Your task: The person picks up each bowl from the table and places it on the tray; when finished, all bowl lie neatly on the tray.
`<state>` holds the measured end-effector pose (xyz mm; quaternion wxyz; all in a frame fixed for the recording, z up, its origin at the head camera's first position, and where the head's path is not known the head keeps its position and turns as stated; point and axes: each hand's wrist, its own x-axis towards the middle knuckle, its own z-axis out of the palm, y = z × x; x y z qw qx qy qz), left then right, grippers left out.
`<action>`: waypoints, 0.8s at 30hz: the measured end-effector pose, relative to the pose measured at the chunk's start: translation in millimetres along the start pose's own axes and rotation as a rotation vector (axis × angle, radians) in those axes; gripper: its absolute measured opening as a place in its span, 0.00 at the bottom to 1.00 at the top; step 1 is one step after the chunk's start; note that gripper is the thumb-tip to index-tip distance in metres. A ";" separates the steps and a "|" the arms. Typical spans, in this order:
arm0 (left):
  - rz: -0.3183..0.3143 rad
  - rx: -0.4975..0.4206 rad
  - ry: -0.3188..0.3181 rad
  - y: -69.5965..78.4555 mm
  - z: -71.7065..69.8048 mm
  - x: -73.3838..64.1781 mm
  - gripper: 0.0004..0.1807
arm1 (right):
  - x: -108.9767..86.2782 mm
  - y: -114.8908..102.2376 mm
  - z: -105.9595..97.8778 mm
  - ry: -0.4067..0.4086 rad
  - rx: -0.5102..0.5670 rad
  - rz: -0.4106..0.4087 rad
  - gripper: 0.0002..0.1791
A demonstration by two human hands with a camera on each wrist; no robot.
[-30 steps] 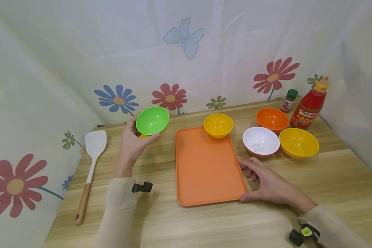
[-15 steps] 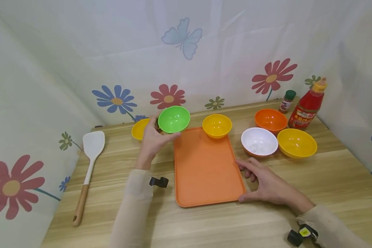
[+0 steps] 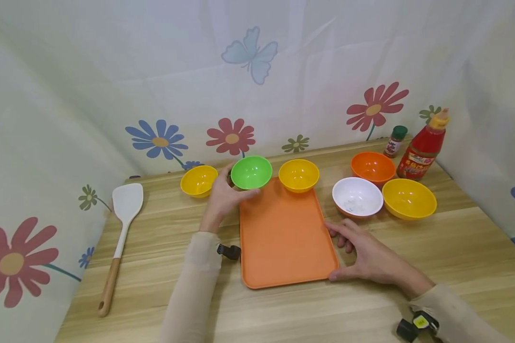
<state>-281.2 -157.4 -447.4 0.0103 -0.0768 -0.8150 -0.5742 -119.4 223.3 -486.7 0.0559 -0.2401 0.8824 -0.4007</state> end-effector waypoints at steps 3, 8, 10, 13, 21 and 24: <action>-0.006 0.031 -0.005 -3.8 1.3 1.1 0.63 | 0.5 -1.0 -0.6 0.001 0.000 0.002 0.66; -0.015 0.065 -0.040 -9.7 1.6 2.9 0.62 | 0.8 -1.0 -0.5 0.000 0.001 0.001 0.66; -0.017 0.077 -0.068 -12.3 1.9 3.4 0.61 | 0.5 -0.2 0.0 -0.001 0.000 0.000 0.66; -0.010 0.080 -0.103 -15.6 2.9 3.8 0.62 | -0.1 1.1 0.8 -0.006 0.001 0.002 0.66; 0.005 0.089 -0.125 -18.9 4.2 4.5 0.63 | 0.1 1.6 0.1 -0.017 -0.002 0.024 0.67; 0.016 0.124 -0.136 -20.2 4.0 5.9 0.63 | 0.3 1.2 -1.2 -0.024 -0.011 0.036 0.67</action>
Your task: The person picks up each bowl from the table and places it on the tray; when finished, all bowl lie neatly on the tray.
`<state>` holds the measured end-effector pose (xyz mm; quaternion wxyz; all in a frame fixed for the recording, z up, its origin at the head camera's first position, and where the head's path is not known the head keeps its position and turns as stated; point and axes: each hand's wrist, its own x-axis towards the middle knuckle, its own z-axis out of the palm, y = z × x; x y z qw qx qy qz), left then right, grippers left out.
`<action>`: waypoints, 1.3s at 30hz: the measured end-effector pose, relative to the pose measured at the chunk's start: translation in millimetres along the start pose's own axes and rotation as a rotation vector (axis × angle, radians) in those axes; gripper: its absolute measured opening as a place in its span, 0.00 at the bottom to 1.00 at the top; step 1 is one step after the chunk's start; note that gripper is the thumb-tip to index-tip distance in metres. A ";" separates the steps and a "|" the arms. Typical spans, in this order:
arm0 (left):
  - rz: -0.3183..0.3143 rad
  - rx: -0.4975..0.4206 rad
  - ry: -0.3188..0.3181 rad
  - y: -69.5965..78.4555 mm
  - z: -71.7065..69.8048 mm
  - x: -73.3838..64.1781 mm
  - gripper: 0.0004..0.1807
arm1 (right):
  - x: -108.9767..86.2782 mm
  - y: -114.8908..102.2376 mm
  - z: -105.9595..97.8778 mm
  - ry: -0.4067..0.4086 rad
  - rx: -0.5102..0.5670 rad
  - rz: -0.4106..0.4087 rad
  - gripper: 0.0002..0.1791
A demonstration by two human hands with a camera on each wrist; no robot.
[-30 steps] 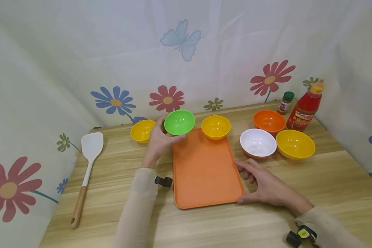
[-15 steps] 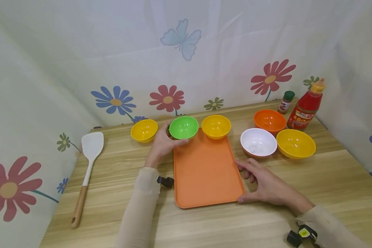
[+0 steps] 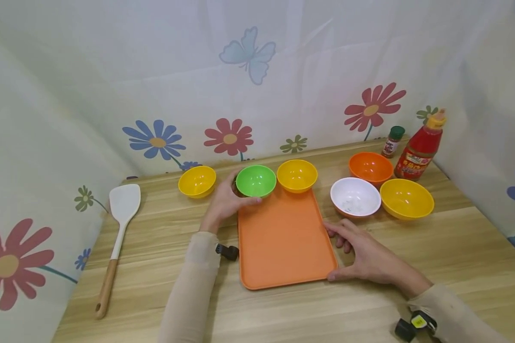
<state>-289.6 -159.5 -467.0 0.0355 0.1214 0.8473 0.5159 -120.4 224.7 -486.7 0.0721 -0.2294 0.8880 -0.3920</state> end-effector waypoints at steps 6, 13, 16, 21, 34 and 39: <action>-0.007 0.077 -0.023 -3.5 -0.9 1.6 0.65 | 0.5 -1.5 -0.9 -0.006 0.002 0.013 0.67; -0.015 0.094 -0.036 -4.2 -1.2 2.9 0.68 | -0.5 -2.6 -0.8 0.008 -0.004 0.000 0.66; -0.015 0.097 -0.033 -3.5 -1.2 2.1 0.69 | -0.5 -2.0 -0.8 0.005 -0.005 0.000 0.66; -0.014 0.090 -0.031 -3.7 -1.0 2.2 0.72 | -0.7 -1.7 -0.8 0.008 -0.008 -0.010 0.66; 0.056 -0.024 0.024 18.5 -17.4 -6.1 0.68 | 0.3 -2.8 -0.9 0.009 -0.009 -0.016 0.67; 0.104 -0.031 0.054 29.1 -26.6 -10.4 0.66 | 0.0 -2.3 0.2 0.015 -0.009 -0.026 0.66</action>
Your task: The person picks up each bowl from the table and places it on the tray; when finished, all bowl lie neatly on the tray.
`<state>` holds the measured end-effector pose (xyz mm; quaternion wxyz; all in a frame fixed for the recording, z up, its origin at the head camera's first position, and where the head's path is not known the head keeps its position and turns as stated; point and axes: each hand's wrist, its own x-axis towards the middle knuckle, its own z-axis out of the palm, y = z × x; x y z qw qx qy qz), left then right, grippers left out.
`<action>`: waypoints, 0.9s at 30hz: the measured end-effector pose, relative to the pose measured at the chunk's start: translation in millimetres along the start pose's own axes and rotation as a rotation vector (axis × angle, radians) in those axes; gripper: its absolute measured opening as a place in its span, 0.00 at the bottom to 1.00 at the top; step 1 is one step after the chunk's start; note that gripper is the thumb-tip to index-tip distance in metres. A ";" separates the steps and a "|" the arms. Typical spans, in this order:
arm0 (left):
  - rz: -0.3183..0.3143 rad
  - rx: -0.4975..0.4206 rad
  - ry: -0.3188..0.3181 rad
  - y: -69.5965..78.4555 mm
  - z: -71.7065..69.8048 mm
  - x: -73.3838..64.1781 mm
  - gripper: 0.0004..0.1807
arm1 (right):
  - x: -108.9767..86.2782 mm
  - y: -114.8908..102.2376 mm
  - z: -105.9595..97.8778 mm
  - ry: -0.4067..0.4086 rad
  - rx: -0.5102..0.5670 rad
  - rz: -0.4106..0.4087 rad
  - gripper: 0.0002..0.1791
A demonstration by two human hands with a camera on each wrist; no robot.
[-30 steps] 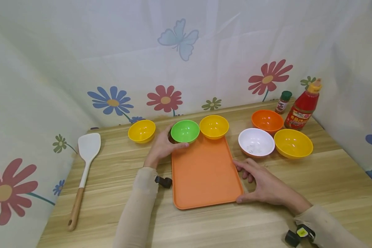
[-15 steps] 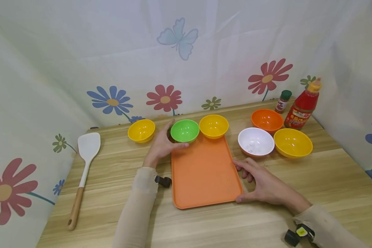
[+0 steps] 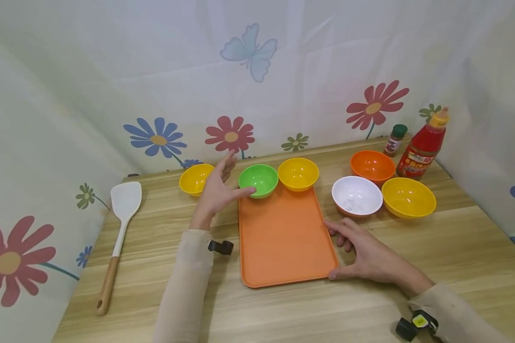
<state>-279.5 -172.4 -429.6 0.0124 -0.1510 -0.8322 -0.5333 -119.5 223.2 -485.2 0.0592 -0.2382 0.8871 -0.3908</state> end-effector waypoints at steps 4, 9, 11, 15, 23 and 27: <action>0.029 -0.003 0.020 6.9 -5.5 -1.3 0.65 | 0.1 1.1 0.4 0.008 0.001 -0.009 0.66; 0.065 0.000 0.045 13.4 -12.2 -4.1 0.63 | -0.6 1.9 0.5 0.005 0.005 -0.009 0.66; 0.084 -0.006 0.054 15.5 -14.7 -4.8 0.62 | -0.7 1.8 0.4 0.004 0.008 -0.009 0.66; 0.136 -0.021 0.075 19.7 -19.9 -5.9 0.59 | -0.6 1.4 0.2 0.004 0.010 -0.007 0.66; 0.192 -0.017 0.156 23.9 -38.2 -8.6 0.55 | -0.9 1.4 -0.5 -0.002 0.000 0.004 0.66; 0.168 -0.023 0.215 19.3 -53.1 -12.2 0.55 | -0.4 1.7 -0.5 -0.007 -0.004 0.007 0.67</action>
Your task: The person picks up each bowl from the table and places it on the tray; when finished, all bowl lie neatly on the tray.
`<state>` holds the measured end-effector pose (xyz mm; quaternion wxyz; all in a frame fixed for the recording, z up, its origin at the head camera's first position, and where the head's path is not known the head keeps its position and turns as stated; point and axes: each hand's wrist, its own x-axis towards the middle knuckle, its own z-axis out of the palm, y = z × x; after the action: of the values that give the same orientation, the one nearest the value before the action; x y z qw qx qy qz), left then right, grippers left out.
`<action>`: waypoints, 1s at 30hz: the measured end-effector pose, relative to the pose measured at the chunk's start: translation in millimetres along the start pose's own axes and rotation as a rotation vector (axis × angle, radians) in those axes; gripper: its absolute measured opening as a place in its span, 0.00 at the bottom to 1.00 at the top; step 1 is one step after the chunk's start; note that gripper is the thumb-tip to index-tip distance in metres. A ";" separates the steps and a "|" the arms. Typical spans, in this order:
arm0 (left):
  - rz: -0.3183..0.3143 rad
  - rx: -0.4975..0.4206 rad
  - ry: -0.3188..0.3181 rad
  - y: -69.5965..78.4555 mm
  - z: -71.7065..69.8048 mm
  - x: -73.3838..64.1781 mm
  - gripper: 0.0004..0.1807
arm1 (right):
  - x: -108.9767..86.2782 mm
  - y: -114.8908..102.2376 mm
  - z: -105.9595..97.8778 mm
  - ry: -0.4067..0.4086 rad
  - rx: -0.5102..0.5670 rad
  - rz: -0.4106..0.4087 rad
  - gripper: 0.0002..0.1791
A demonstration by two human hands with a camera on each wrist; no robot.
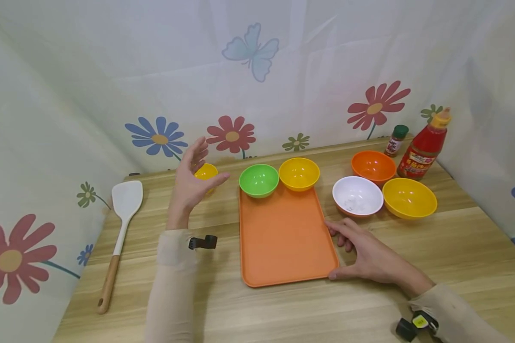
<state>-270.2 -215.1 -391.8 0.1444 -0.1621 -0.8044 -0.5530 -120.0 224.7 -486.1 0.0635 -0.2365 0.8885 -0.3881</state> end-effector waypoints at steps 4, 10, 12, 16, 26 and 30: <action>-0.046 0.002 0.057 -7.1 -15.6 -1.1 0.54 | -0.2 0.1 -0.5 0.006 0.000 -0.005 0.67; -0.117 -0.010 0.125 -22.1 -32.7 -2.6 0.55 | -0.5 -0.3 -1.2 0.007 0.000 -0.003 0.67; -0.140 -0.001 0.136 -27.0 -36.0 -3.6 0.55 | -0.7 -0.3 -1.5 0.004 -0.003 0.002 0.67; -0.187 0.027 0.146 -40.9 -38.5 -5.3 0.57 | -0.5 0.3 -1.3 0.006 0.000 -0.004 0.67; -0.315 0.082 0.115 -78.4 -34.4 -14.3 0.61 | -0.1 -1.0 -0.3 -0.003 0.001 0.019 0.67; -0.332 0.103 0.108 -87.8 -30.6 -17.3 0.63 | 0.1 -1.5 0.1 -0.005 -0.001 0.018 0.66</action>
<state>-289.8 -275.0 -462.3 0.1021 0.0104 -0.8384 -0.5352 -119.5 223.7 -485.1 0.0692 -0.2295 0.8907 -0.3863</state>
